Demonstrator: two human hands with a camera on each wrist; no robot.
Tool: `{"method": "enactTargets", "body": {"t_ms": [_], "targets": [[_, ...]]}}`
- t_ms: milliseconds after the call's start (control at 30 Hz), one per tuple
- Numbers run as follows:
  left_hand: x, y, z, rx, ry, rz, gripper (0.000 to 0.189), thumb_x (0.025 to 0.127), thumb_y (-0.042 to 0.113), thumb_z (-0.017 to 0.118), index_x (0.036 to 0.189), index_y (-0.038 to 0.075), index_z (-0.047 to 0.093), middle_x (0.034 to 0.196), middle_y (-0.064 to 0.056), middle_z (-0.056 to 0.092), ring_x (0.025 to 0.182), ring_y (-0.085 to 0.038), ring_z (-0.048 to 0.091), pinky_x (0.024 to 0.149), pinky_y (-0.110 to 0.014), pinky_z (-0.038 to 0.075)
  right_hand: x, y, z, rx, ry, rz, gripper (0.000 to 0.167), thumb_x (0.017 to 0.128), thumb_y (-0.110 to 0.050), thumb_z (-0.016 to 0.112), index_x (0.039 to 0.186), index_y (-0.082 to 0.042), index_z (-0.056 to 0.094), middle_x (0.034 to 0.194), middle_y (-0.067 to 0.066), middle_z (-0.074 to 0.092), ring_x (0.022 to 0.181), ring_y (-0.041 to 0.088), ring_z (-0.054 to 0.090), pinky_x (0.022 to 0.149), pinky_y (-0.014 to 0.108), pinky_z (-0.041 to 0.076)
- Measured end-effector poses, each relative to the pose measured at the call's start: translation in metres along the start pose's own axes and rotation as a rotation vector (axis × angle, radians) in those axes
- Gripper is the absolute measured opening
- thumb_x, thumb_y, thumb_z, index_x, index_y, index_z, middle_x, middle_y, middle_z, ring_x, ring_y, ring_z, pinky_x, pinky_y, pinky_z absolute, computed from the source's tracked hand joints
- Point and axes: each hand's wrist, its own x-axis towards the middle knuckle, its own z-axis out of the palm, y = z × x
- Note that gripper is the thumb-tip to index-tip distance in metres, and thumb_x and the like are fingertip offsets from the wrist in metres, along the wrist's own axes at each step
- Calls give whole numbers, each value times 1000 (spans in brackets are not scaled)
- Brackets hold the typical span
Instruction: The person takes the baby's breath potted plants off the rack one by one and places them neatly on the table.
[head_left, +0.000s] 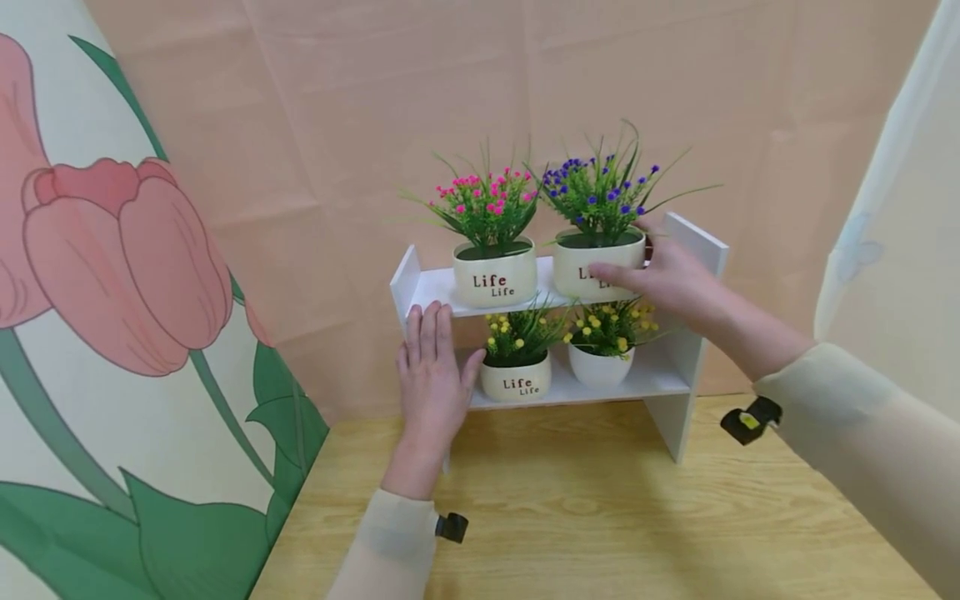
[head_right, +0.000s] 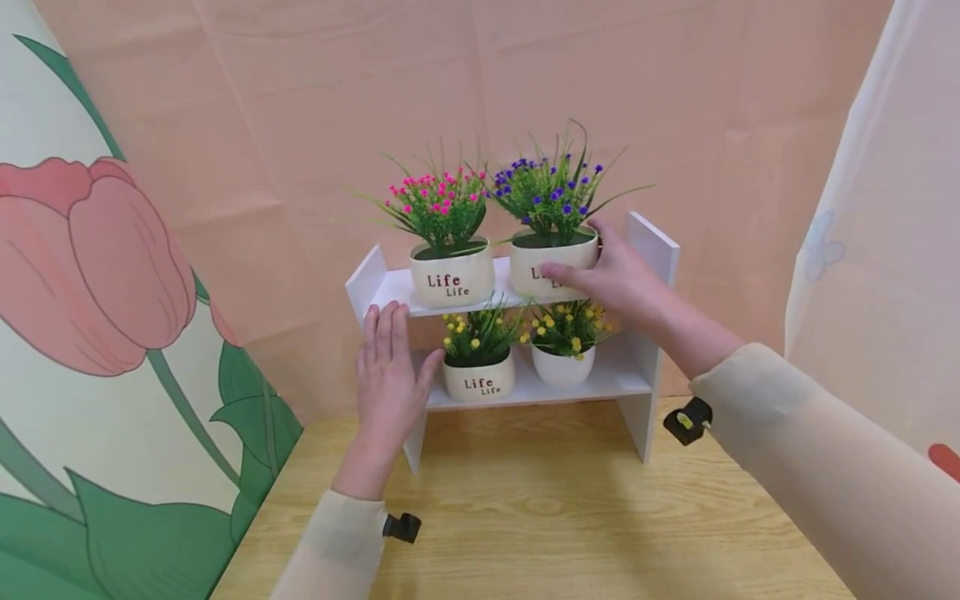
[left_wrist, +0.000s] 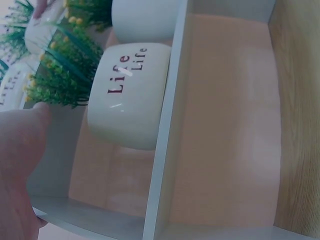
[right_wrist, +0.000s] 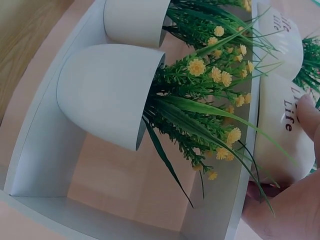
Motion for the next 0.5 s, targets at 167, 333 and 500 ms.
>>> {"method": "enactTargets", "body": {"t_ms": [167,333,500], "targets": [[0,1,0,-17,-10,-6,87,109,49,67,172,10,21,180,-10,21,170,-33,3,125,-71,27,-2,1,0,-12,21,16,114,94,-68,79,177,-20,17,145,24,59,121,36,60,95,47,47],[0,0,0,-15,-19,-15,88,109,49,67,173,11,20,181,-9,19,170,-32,1,126,-70,26,-4,-1,2,6,47,8,110,94,-67,79,176,-21,21,143,22,60,117,35,61,90,45,51],[1,1,-1,-10,-28,-19,88,110,49,65,173,11,18,181,-9,18,170,-32,0,127,-70,25,-10,-3,0,19,67,4,104,96,-65,79,173,-17,27,144,20,60,117,32,61,86,41,53]]}}
